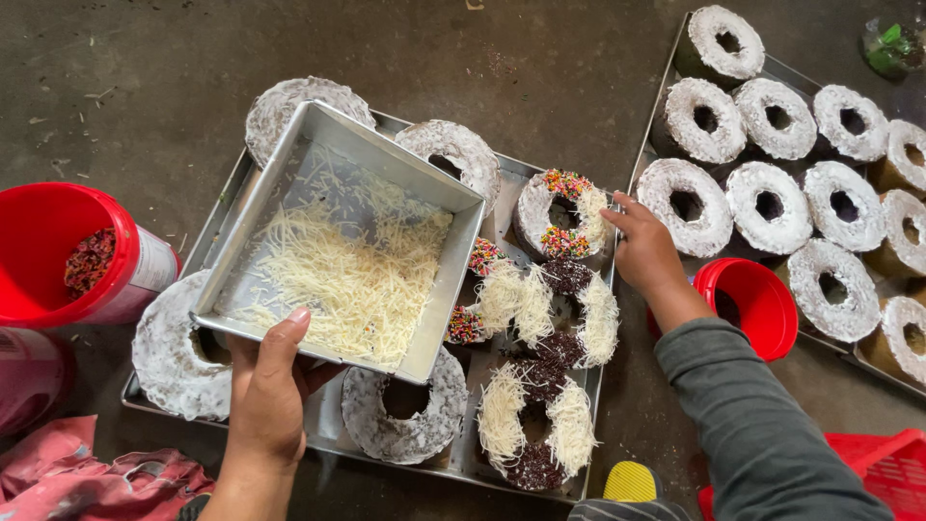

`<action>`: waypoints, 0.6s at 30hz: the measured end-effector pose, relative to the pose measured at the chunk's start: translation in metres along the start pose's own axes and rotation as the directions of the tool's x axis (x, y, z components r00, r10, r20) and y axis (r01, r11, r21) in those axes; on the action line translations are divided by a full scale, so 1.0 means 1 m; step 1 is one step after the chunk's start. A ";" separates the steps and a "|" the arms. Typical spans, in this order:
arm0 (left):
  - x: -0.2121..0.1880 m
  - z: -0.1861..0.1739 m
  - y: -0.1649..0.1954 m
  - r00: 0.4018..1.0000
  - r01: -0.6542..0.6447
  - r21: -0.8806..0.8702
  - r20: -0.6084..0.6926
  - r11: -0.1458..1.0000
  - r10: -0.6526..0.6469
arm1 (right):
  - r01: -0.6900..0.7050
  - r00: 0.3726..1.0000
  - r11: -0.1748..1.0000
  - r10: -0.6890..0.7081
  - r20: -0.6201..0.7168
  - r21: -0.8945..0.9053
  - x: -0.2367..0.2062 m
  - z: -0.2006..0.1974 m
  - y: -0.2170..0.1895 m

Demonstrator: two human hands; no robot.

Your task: The person sits on the floor and decorates donuts by sprinkling shredded cheese and chocolate sprinkles onto them. They handle the donuts one at a time, placing toppings from containers and a metal tray onto the donuts arranged on baking sheets.

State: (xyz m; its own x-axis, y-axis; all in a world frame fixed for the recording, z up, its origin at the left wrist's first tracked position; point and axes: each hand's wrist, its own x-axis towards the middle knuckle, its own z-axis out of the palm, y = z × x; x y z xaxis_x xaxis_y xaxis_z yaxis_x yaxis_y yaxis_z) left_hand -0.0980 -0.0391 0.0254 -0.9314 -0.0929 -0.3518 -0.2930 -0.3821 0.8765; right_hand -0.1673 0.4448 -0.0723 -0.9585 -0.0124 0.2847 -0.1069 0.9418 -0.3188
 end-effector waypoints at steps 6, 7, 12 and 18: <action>-0.004 -0.001 0.001 1.000 -0.014 0.006 0.026 1.000 0.014 | -0.006 0.999 1.000 0.006 0.034 0.007 -0.017 -0.002 -0.011; -0.003 -0.001 0.002 1.000 -0.010 0.008 0.014 1.000 0.010 | -0.019 1.000 1.000 0.019 0.015 0.014 -0.018 -0.001 -0.013; -0.004 -0.003 0.000 1.000 -0.018 0.000 0.011 1.000 0.018 | -0.028 1.000 1.000 0.028 -0.002 -0.014 -0.028 0.001 -0.021; -0.004 -0.003 0.001 0.999 -0.029 -0.021 0.012 0.999 0.030 | -0.042 0.999 0.999 0.042 -0.016 0.006 -0.037 -0.002 -0.032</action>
State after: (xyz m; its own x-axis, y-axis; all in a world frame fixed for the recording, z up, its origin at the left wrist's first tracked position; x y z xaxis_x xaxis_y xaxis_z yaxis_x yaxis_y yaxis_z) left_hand -0.0938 -0.0414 0.0265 -0.9422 -0.0935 -0.3218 -0.2608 -0.3984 0.8794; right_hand -0.1276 0.4155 -0.0709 -0.9578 0.0323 0.2857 -0.0684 0.9396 -0.3355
